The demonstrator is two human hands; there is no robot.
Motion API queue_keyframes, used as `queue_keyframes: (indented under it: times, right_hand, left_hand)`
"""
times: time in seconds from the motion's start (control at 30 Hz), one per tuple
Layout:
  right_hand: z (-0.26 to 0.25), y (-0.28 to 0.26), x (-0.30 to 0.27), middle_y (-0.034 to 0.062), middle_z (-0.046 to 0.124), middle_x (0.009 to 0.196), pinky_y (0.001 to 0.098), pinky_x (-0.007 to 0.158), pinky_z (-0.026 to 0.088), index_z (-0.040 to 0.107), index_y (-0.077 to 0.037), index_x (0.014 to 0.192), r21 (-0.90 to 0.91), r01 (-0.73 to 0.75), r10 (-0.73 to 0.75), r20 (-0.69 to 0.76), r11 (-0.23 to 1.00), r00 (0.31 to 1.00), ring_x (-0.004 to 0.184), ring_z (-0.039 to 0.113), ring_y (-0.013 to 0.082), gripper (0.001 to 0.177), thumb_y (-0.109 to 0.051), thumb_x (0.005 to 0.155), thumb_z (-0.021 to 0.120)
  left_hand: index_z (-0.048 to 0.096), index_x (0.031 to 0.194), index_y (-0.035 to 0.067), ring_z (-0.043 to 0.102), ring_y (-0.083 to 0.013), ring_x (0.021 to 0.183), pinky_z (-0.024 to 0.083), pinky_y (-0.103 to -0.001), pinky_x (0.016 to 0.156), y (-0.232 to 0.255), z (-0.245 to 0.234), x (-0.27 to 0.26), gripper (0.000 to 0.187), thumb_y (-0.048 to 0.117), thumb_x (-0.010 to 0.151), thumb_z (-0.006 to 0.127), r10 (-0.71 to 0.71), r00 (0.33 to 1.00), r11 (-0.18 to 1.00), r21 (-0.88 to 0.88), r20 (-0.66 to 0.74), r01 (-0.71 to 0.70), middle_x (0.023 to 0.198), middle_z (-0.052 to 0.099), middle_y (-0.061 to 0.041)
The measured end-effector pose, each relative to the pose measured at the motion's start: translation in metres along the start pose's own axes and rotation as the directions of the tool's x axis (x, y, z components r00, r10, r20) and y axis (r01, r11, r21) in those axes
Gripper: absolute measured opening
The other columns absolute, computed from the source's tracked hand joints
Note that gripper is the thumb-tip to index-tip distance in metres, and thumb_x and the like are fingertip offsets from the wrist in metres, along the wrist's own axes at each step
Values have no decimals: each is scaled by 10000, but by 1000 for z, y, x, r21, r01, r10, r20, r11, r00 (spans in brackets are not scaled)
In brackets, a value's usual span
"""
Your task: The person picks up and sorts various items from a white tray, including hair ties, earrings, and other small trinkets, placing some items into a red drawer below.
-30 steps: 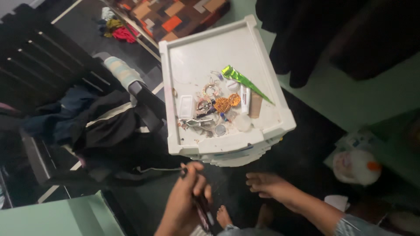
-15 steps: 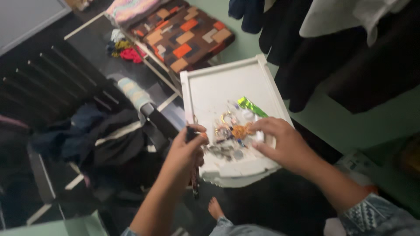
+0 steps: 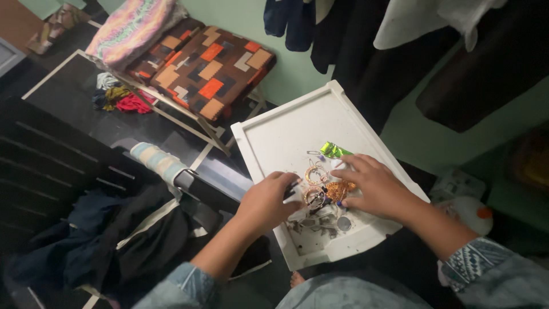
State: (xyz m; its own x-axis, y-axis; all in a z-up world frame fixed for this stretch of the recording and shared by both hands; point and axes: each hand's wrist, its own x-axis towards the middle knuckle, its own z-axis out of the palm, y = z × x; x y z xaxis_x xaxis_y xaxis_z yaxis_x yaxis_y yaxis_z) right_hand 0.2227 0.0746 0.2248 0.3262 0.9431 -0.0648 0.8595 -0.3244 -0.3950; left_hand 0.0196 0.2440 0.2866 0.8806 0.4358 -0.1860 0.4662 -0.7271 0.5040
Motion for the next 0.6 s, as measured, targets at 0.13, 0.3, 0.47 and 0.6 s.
queue_keyframes:
  times: [0.13,0.3,0.47,0.6]
  right_hand:
    - [5,2,5,46,411,1590,489,1165,296,660,-309,1360,-73,-3,3,8,997,1000,1451,327,295,694,-332,692,844]
    - [7,11,-2,60,453,1552,532,1124,310,703,-272,1291,-71,83,-85,-36,994,996,1415,339,334,568,-325,735,811]
    - [5,30,4,80,507,1471,496,1107,357,724,-213,1225,30,181,-178,-80,983,981,1356,422,331,473,-288,762,786]
    - [2,43,9,69,591,1373,431,1080,426,737,-189,1183,151,239,-218,-142,959,966,1289,513,307,434,-222,751,777]
  left_hand:
    - [545,1402,216,625,-332,1131,519,-446,886,2,-5,2,745,343,734,847,-13,987,994,113,158,-5,1270,613,-79]
    - [566,1341,220,645,-323,1118,536,-439,867,8,13,-2,686,288,719,847,-70,997,996,66,40,68,1294,623,-56]
    - [623,1266,209,664,-309,1079,536,-420,866,10,31,-4,661,236,661,890,-223,969,973,-89,-107,214,1211,655,-78]
    - [654,1194,145,713,-248,1020,546,-362,856,4,46,0,569,166,673,882,-345,915,900,-351,-210,259,1072,736,-97]
